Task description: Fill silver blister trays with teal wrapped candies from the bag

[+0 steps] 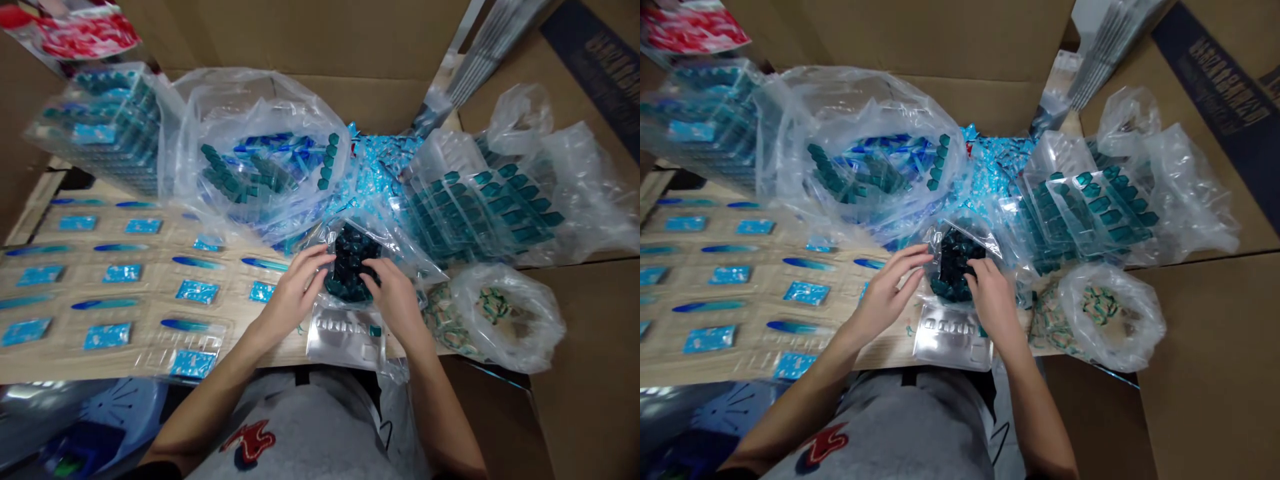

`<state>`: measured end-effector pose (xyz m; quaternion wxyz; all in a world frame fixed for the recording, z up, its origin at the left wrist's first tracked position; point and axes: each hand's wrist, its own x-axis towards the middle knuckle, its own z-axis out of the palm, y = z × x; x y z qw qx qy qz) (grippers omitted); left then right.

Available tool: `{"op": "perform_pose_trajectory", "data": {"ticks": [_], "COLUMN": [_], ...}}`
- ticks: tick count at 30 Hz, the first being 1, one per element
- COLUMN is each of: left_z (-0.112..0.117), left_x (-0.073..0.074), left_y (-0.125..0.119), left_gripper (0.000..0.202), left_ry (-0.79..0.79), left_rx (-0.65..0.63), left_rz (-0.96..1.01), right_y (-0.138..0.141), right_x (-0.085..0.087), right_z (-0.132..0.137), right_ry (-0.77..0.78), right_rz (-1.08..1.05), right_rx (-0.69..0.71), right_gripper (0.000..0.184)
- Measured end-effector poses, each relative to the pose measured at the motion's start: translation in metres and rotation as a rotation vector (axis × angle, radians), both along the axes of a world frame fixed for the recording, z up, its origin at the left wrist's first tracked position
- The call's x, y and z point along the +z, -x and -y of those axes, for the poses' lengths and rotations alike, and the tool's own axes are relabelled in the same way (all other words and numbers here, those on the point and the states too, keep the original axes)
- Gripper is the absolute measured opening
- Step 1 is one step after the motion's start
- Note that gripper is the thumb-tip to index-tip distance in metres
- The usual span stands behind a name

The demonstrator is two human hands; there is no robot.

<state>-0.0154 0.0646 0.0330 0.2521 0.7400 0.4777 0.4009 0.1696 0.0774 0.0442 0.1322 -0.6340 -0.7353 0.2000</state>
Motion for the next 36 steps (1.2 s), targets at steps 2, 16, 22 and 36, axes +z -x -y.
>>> {"op": "perform_pose_trajectory", "data": {"ticks": [2, 16, 22, 36], "left_z": [0.007, 0.043, 0.049, 0.080], "left_x": [0.003, 0.039, 0.036, -0.010], "left_y": [-0.001, -0.009, -0.011, 0.001], "left_gripper": [0.022, 0.028, 0.027, 0.017], "left_ry": [0.017, 0.002, -0.115, 0.334], "left_rx": [-0.008, -0.147, -0.089, -0.187], "left_rz": [0.116, 0.184, 0.088, 0.185], "right_y": [-0.006, 0.008, 0.017, -0.011], "right_x": [0.005, 0.038, 0.035, -0.023], "right_z": [0.009, 0.063, 0.077, 0.117], "right_ry": [-0.016, -0.065, -0.200, 0.284], "right_rz": [-0.358, -0.952, -0.830, -0.921], "right_rx": [-0.077, -0.014, 0.016, -0.232], "right_gripper": [0.020, 0.043, 0.051, 0.019]}}
